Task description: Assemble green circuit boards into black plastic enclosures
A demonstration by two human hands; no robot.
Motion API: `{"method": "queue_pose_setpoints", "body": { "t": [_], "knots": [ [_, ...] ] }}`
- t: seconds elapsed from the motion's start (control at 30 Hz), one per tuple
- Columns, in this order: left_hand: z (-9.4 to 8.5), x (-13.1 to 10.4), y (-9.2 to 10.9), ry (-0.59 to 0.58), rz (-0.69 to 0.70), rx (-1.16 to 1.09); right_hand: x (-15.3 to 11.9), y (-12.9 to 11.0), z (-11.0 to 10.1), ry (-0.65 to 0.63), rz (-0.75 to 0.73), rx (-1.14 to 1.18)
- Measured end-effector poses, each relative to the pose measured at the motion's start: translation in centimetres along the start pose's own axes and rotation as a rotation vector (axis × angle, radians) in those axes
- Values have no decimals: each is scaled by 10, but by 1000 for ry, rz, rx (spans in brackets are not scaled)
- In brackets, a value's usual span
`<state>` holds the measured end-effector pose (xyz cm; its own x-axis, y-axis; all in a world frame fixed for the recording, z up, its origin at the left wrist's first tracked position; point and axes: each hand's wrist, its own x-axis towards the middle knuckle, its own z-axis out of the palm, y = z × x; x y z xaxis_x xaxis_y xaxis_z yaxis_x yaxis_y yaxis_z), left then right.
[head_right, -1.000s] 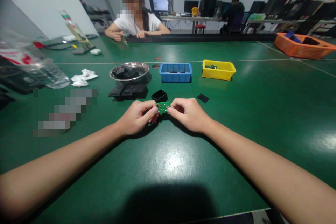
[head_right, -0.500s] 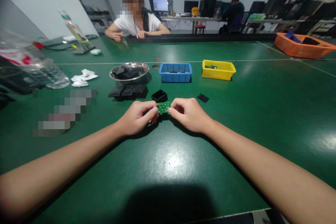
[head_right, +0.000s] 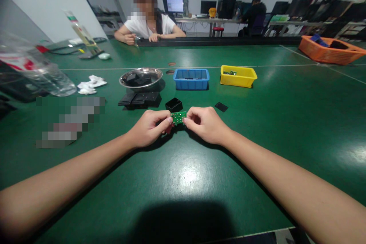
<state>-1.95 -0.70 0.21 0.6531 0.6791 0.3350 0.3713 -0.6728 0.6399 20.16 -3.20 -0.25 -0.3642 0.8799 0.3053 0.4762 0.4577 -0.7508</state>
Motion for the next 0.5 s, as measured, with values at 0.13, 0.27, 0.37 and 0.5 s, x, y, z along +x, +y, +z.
{"method": "queue_pose_setpoints", "body": {
  "t": [0.13,0.27,0.37,0.5],
  "knots": [
    [-1,0,1,2,5,4,0,-1,-1,12,-25,1],
    [0,0,0,5,6,-1,0,-2,-1,5,-34,25],
    [0,0,-1,8,21,3,0,-2,-1,16,-34,27],
    [-1,0,0,7,49,13,0,-1,0,30,-30,12]
  ]
}}
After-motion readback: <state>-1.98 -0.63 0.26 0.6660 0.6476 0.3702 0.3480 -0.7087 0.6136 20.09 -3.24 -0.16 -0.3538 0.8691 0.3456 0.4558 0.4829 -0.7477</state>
